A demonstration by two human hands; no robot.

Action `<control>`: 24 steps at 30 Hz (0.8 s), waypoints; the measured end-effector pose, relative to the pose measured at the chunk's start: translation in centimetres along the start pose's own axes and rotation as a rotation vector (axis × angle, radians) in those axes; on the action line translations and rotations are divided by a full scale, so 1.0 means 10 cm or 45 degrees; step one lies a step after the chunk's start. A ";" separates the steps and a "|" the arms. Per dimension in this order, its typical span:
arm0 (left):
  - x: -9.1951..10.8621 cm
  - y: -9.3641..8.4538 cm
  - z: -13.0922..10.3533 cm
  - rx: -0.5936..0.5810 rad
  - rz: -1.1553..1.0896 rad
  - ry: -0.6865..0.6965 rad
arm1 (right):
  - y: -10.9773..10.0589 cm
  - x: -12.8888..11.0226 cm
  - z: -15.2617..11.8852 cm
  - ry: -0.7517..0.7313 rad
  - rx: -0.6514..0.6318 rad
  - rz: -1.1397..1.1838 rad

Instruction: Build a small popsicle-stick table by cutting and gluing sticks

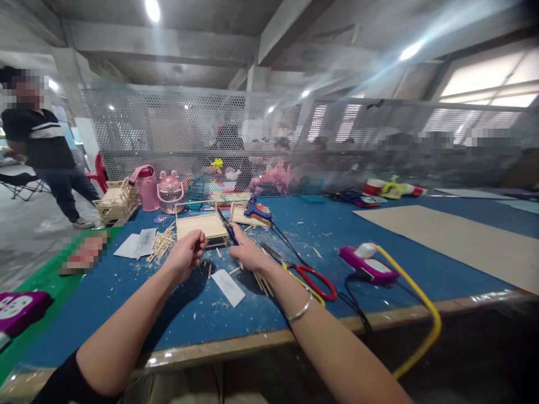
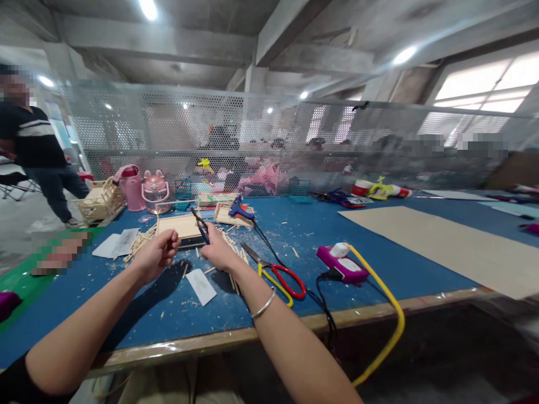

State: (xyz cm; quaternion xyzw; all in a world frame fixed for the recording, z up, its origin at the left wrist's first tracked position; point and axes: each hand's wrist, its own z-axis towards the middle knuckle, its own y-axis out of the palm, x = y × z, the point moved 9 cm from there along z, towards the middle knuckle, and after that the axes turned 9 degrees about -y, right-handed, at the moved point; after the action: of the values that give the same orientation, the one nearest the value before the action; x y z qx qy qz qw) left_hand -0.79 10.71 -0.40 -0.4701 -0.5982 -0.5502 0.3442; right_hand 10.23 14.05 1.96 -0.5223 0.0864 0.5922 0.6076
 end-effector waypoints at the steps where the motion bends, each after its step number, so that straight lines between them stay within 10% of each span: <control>1: -0.01 0.00 0.00 0.001 -0.042 -0.029 | -0.01 0.03 0.00 0.034 0.006 -0.073; 12: -0.25 -0.09 0.06 0.065 -0.410 -0.347 | -0.01 0.11 -0.07 0.260 -0.159 -0.826; 24: -0.12 -0.04 0.04 0.054 -0.554 -0.190 | -0.38 0.23 -0.02 0.253 0.265 -0.270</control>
State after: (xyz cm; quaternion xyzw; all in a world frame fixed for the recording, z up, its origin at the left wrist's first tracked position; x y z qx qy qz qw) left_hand -0.75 10.89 -1.77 -0.3619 -0.7208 -0.5625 0.1820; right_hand 14.07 16.26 2.26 -0.5185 0.1512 0.4580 0.7060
